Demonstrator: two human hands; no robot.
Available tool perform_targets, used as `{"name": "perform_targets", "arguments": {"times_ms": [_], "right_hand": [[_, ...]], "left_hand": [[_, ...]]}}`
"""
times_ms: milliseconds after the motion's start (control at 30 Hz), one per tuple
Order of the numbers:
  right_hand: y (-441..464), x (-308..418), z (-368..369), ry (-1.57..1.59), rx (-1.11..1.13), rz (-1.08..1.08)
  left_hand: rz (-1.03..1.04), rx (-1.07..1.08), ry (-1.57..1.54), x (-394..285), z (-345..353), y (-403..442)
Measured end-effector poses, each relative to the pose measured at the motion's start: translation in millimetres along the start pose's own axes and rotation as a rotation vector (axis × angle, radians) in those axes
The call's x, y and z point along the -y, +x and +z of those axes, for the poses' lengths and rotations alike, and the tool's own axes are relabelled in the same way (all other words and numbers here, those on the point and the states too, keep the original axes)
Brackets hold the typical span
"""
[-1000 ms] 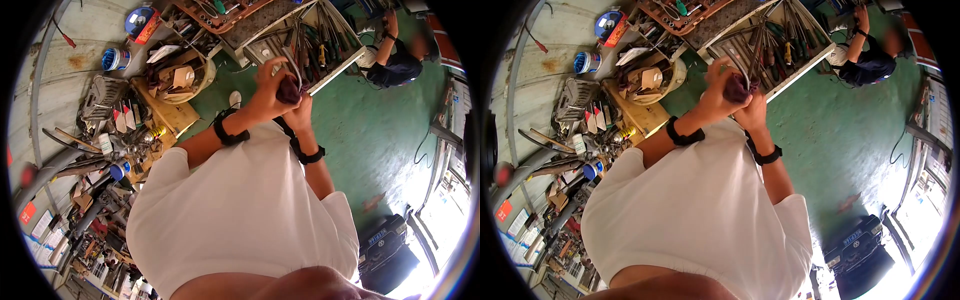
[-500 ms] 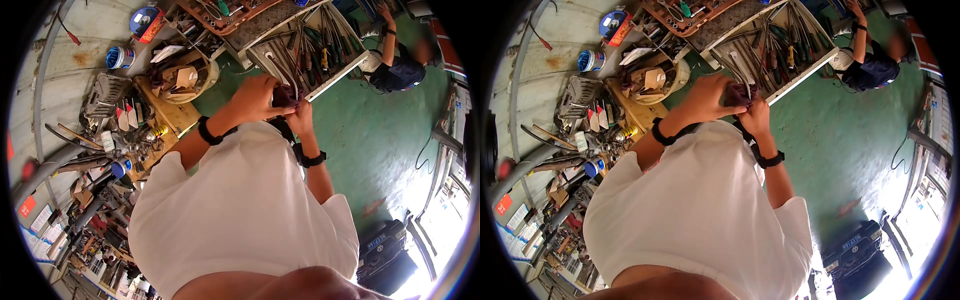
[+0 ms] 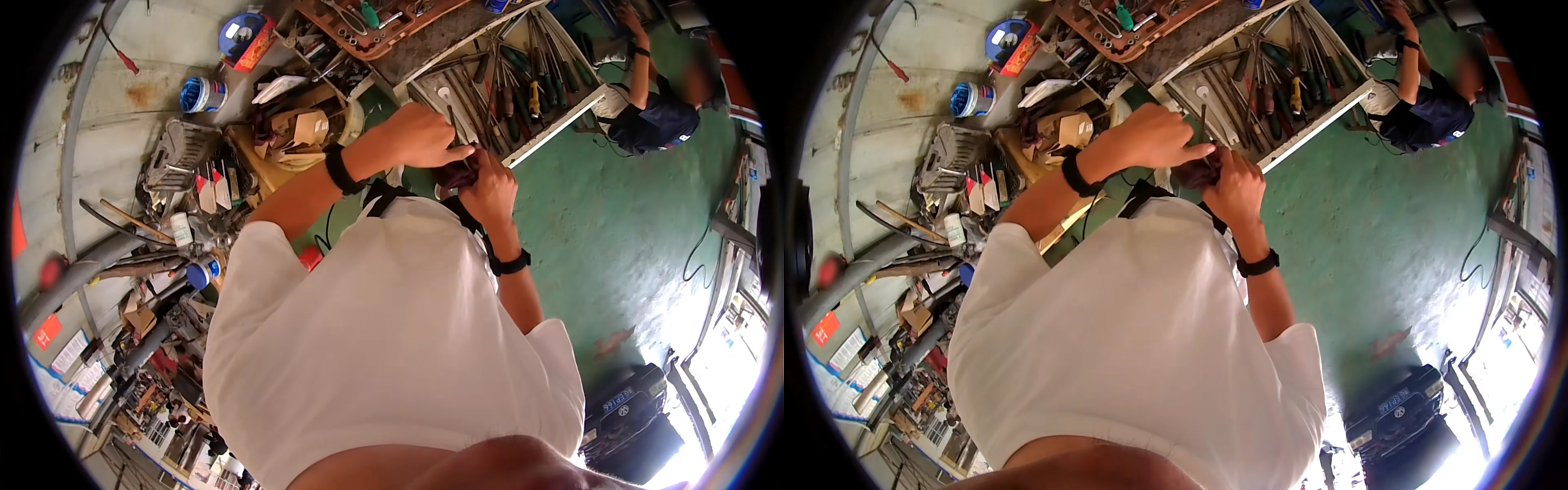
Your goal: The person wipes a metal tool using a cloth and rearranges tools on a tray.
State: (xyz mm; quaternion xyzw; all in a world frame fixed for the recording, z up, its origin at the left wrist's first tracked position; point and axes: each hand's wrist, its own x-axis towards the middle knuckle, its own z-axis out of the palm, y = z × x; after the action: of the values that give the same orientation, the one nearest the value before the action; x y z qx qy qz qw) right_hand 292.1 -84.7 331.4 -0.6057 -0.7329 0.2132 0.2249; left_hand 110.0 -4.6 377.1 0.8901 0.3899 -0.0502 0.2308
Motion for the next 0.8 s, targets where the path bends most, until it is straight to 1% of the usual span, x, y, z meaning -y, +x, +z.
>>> {"name": "perform_targets", "arguments": {"times_ms": [33,67,100,167,200,233,300,333,400,433,500,533,567,633,667,700,733,767,800], "right_hand": [[-0.4,0.3,-2.7,-0.029,0.005,-0.01],[-2.4,0.3,-4.3,-0.059,0.016,-0.015],[-2.7,-0.4,-4.3,-0.058,0.01,-0.007],[-5.3,-2.5,-5.8,-0.092,-0.004,-0.042],[-4.0,-4.0,-8.6,-0.095,-0.011,-0.038],[-2.5,-4.8,-11.7,-0.067,0.002,-0.021],[-5.8,-9.4,-11.8,-0.033,0.02,0.0],[-6.5,-16.7,-6.7,0.045,0.075,0.043],[-9.8,-27.8,-4.6,0.229,0.223,0.176],[-14.2,-34.8,-7.9,0.238,0.226,0.186],[-18.5,-55.9,-18.2,0.359,0.345,0.298],[-24.6,-67.9,-25.1,0.33,0.318,0.291],[-31.0,-85.5,-30.3,0.329,0.316,0.292],[-44.4,-114.8,-37.2,0.435,0.287,0.295],[-49.2,-124.1,-38.2,0.435,0.291,0.294],[-51.1,-123.9,-40.5,0.595,0.229,0.369],[-54.3,-122.2,-39.5,0.757,0.165,0.449],[-57.9,-121.2,-38.1,0.763,0.168,0.461],[-51.3,-109.9,-42.1,0.932,0.196,0.414]], "left_hand": [[-0.034,0.084,-0.018,0.7,0.9,1.6],[-0.027,0.083,-0.1,2.0,7.2,4.1],[-0.019,0.089,-0.096,8.6,13.6,8.6],[-0.023,0.21,-0.571,22.7,27.3,15.6],[-0.07,0.282,-0.695,25.6,31.1,15.0],[-0.064,0.284,-0.69,29.3,37.3,14.7],[-0.318,0.45,-0.978,34.6,53.1,11.6],[-0.318,0.456,-0.973,39.2,58.3,14.8],[-0.317,0.35,-1.04,43.0,72.1,13.6],[-0.322,0.362,-1.038,37.3,67.8,8.5],[-0.324,0.25,-1.087,28.6,50.2,4.8],[-0.299,0.255,-1.151,31.2,40.6,1.3],[-0.296,0.256,-1.151,34.4,35.3,-1.2],[-0.319,0.113,-1.24,36.1,29.4,-6.5],[-0.312,0.066,-1.266,33.7,26.7,-8.4],[-0.317,0.066,-1.267,31.1,24.8,-9.3],[-0.281,-0.006,-1.287,27.4,24.1,-9.7],[-0.246,-0.071,-1.306,22.1,26.2,-11.9],[-0.251,-0.058,-1.308,17.7,29.5,-13.4]]}}
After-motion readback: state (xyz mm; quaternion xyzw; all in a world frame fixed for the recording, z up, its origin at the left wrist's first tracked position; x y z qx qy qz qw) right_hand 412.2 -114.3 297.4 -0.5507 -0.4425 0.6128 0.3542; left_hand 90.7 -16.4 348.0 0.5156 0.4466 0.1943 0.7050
